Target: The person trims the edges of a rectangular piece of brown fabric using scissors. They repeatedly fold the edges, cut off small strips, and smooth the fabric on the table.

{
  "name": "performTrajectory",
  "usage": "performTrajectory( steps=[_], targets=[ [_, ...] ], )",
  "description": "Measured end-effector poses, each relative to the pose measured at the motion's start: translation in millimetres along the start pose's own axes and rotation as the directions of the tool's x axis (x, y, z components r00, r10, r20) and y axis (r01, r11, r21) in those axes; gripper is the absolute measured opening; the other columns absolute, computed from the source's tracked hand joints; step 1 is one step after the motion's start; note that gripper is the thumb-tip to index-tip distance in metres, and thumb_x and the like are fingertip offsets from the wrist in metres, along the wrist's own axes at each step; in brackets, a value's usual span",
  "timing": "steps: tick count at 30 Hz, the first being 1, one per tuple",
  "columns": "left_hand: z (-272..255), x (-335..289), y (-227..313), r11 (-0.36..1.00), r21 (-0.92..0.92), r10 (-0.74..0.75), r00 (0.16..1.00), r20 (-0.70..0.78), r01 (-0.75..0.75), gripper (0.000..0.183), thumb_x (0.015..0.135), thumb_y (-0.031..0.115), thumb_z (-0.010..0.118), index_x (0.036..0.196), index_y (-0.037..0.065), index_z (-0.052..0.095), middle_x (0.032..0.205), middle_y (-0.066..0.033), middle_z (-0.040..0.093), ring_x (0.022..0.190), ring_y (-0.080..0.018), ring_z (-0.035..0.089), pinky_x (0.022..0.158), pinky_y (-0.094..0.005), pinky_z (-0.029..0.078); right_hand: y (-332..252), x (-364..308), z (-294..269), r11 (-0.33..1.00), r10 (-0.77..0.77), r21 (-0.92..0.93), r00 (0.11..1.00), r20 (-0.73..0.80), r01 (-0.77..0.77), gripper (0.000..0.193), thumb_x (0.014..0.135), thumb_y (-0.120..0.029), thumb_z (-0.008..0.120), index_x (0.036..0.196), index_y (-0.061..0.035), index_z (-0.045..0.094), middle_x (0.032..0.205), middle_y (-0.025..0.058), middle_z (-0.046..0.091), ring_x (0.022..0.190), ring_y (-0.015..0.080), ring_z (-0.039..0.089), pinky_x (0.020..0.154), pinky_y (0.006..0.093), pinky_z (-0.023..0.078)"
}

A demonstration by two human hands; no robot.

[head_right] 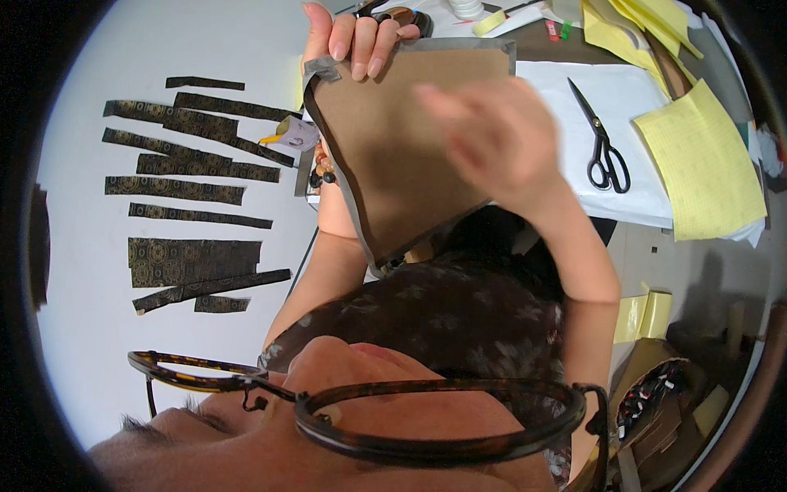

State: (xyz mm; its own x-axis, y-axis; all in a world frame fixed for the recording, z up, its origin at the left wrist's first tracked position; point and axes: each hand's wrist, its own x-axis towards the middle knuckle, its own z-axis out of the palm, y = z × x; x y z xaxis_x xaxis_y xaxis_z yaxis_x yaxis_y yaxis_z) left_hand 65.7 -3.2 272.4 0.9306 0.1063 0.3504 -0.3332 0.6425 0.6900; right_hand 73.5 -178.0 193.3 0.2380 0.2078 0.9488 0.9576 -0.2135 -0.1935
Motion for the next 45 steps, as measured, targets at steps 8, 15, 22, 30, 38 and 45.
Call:
performTrajectory(
  steps=[8, 15, 22, 30, 38, 45],
  targets=[
    [1, 5, -10, 0.976, -0.14, -0.162, 0.986, 0.046, 0.167, 0.059, 0.111, 0.045, 0.036, 0.058, 0.02, 0.035, 0.054, 0.0025, 0.03, 0.056, -0.014, 0.031, 0.073, -0.029, 0.042, -4, 28, 63, 0.983, -0.164, 0.066, 0.979, -0.122, 0.173, 0.046, 0.082, -0.01, 0.077, 0.127, -0.006, 0.068, 0.094, 0.0019, 0.062, 0.084, 0.0206, 0.058, 0.078, 0.0355, 0.044],
    [-2, 6, -18, 0.965, 0.001, -0.261, 0.963, -0.063, 0.261, 0.06, 0.11, 0.038, 0.045, 0.054, 0.019, 0.035, 0.048, 0.0015, 0.033, 0.052, -0.0141, 0.036, 0.067, -0.0289, 0.042, -4, 18, 57, 0.98, -0.188, -0.088, 0.977, -0.102, 0.18, 0.041, 0.08, -0.007, 0.078, 0.12, -0.0026, 0.072, 0.088, 0.002, 0.063, 0.075, 0.0211, 0.056, 0.075, 0.034, 0.045],
    [-17, 21, -20, 0.858, 0.375, -0.408, 0.909, 0.082, 0.351, 0.06, 0.11, 0.043, 0.043, 0.056, 0.016, 0.042, 0.054, 0.0015, 0.042, 0.058, -0.0148, 0.041, 0.079, -0.0289, 0.045, -4, 0, 26, 0.484, 0.573, 0.634, 0.766, 0.291, -0.603, 0.022, 0.098, -0.019, 0.064, 0.099, 0.0022, 0.071, 0.076, 0.0024, 0.062, 0.066, 0.0105, 0.056, 0.061, 0.026, 0.043],
    [-30, 14, -61, 0.754, 0.42, -0.505, 0.855, -0.122, 0.505, 0.051, 0.099, 0.046, 0.066, 0.063, 0.01, 0.059, 0.06, 0.0021, 0.052, 0.054, -0.0078, 0.046, 0.052, -0.0243, 0.038, 10, 4, 9, -0.205, 0.627, 0.663, 0.424, 0.654, -0.72, 0.041, 0.1, -0.038, 0.062, 0.084, -0.0005, 0.068, 0.059, 0.0003, 0.056, 0.049, 0.0042, 0.043, 0.047, 0.0209, 0.027],
    [-30, 15, -70, 0.69, 0.467, -0.556, 0.818, -0.146, 0.552, 0.053, 0.097, 0.05, 0.067, 0.06, 0.014, 0.054, 0.06, 0.0043, 0.051, 0.056, -0.0071, 0.044, 0.054, -0.0239, 0.034, 21, -12, 12, -0.25, 0.66, 0.712, 0.423, 0.621, -0.656, 0.025, 0.097, -0.025, 0.068, 0.084, -0.0046, 0.068, 0.06, -0.0069, 0.049, 0.053, 0.0028, 0.037, 0.052, 0.0214, 0.026],
    [-18, 9, -76, 0.749, 0.299, -0.589, 0.801, -0.107, 0.59, 0.051, 0.095, 0.044, 0.07, 0.059, 0.017, 0.048, 0.059, 0.0059, 0.046, 0.057, -0.0062, 0.041, 0.058, -0.0236, 0.033, 17, -22, 22, -0.199, 0.748, 0.844, 0.479, 0.459, -0.498, 0.019, 0.096, -0.017, 0.068, 0.082, -0.0052, 0.067, 0.068, -0.0057, 0.052, 0.06, 0.0037, 0.041, 0.057, 0.0205, 0.03]
  ],
)
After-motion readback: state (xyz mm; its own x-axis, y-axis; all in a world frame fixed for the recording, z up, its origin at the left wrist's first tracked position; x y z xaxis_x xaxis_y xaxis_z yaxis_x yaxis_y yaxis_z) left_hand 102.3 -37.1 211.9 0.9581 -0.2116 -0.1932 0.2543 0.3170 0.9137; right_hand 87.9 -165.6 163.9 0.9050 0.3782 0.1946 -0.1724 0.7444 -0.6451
